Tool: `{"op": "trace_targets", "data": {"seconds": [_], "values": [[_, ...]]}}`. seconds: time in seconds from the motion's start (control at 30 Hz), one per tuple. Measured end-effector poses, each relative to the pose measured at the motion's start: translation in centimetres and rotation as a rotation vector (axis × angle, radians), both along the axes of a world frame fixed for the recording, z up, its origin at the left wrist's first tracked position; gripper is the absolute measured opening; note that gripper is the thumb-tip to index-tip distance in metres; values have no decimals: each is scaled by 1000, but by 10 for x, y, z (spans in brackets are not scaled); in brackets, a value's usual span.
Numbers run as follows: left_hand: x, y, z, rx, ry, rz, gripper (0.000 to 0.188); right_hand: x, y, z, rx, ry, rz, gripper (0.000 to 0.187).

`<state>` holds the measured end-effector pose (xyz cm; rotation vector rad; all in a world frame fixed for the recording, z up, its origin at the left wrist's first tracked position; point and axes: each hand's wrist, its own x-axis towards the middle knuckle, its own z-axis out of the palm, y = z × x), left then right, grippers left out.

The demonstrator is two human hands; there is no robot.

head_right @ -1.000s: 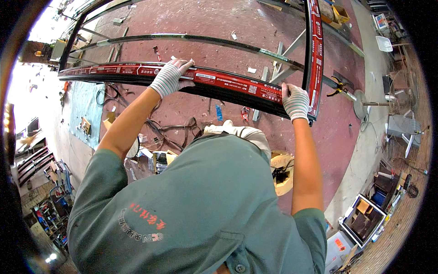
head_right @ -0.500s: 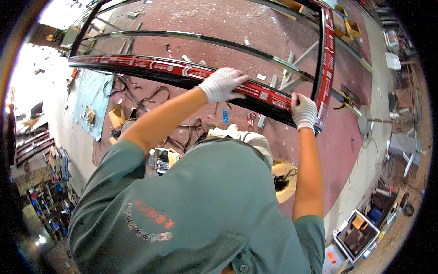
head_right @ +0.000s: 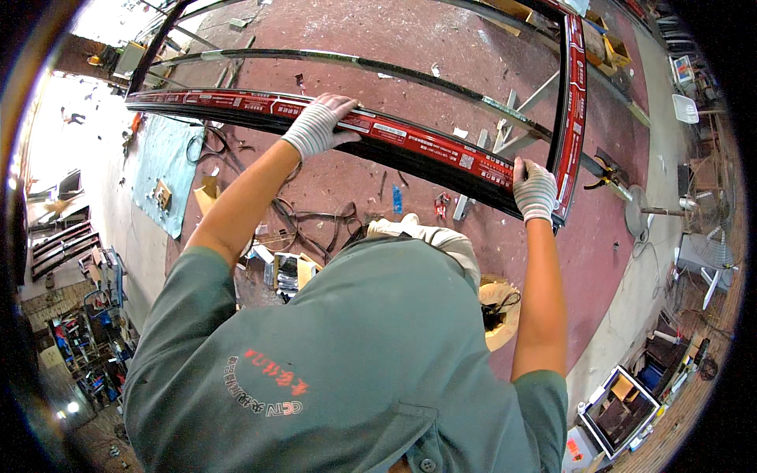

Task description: The person aligns a long red and black frame component on a workbench, then uses shears to cut a black cable or strip along the frame. The person continues to adjust and trim the cable while handling the frame.

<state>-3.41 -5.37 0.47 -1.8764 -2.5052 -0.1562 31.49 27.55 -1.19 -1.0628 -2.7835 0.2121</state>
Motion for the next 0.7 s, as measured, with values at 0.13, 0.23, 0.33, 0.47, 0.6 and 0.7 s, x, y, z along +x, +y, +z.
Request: {"op": "trace_targets", "data": {"seconds": [0.13, 0.23, 0.33, 0.47, 0.6, 0.7], "values": [[-10, -7, -1, -37, -5, 21, 79, 1, 0, -1, -3, 10, -4, 42], [-13, -8, -5, -11, 39, -20, 78, 1, -1, -1, 20, 9, 5, 42], [-11, -7, -3, -57, 57, -15, 77, 0, -2, 3, -19, -24, -9, 41], [-14, -8, -10, -24, 90, -23, 77, 3, 2, -7, -1, 64, 14, 42], [-1, 1, 2, -50, 12, -29, 77, 2, -2, -2, -5, 18, 1, 43], [8, 12, 2, -50, -9, -54, 75, 1, 2, -6, -20, 11, -13, 43]]}}
